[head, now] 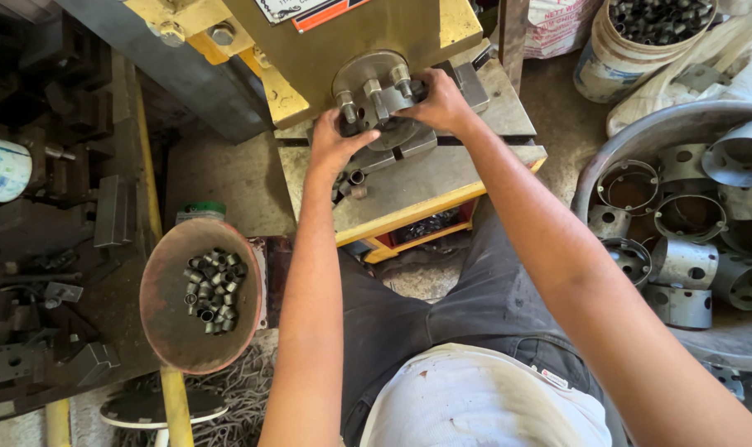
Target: The person places a metal component into a press machine, operates the machine with their hands, and then removes the component to place it into a large bucket. The person repeats this process with several metal components, picking them from a small bowl and placing the finished ones into the bucket.
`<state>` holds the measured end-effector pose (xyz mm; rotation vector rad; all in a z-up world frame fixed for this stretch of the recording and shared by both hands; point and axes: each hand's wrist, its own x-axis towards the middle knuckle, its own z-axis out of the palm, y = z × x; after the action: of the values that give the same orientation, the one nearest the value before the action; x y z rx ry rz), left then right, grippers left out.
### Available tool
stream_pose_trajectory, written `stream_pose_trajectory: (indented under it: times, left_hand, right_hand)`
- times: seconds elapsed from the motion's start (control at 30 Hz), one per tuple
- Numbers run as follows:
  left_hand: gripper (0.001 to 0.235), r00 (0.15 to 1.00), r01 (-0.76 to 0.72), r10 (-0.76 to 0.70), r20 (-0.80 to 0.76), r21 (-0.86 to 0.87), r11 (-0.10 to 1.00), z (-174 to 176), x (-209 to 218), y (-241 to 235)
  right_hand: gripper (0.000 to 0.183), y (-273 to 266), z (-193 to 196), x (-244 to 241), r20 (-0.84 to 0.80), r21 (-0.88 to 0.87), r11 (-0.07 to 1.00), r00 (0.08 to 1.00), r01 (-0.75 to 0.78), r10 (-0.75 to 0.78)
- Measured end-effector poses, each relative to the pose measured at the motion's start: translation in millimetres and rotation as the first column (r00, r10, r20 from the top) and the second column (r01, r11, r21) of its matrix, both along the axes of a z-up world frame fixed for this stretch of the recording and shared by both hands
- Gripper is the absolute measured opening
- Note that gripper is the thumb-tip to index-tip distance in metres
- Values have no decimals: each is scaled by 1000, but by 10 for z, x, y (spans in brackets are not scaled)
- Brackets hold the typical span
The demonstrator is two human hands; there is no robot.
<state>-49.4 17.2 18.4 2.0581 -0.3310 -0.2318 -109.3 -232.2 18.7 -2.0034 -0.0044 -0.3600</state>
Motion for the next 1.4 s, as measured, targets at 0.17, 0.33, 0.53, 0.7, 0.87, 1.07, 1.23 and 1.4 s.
stream_pose_trajectory:
  times: [0.17, 0.33, 0.53, 0.7, 0.87, 1.07, 1.23, 1.4]
  left_hand:
    - [97, 998, 49, -44, 44, -127, 991, 17, -27, -7]
    - [85, 994, 89, -71, 88, -213, 973, -31, -22, -13]
    - [85, 997, 56, -40, 66, -266, 962, -47, 1, -40]
    - [115, 979, 120, -54, 196, -342, 932, 31, -283, -16]
    - [78, 961, 274, -260, 97, -476, 836, 364, -991, 169]
    - [39, 832, 406, -359, 424, -23, 914, 1054, -1723, 274]
    - [35, 677, 552, -473, 564, 37, 833, 1433, -2289, 272]
    - [33, 569, 655, -531, 628, 45, 754, 1338, -2680, 199]
  right_hand:
    - [54, -13, -4, -4, 49, -44, 999, 999, 3, 0]
    - [53, -8, 30, -11, 81, -29, 999, 997, -14, 17]
    - [55, -27, 118, 6, 41, -67, 998, 999, -11, 14]
    - [69, 36, 402, -251, 58, 6, 995, 993, -102, 102]
    - [66, 242, 739, -1135, 285, -236, 972, 954, -21, 90]
    - [71, 463, 1101, -2031, 429, -702, 688, 880, 184, 203]
    - [82, 434, 1035, -2612, 674, -554, 740, 727, 381, 130]
    - [121, 329, 775, -3205, 398, -92, 996, 917, 12, 25]
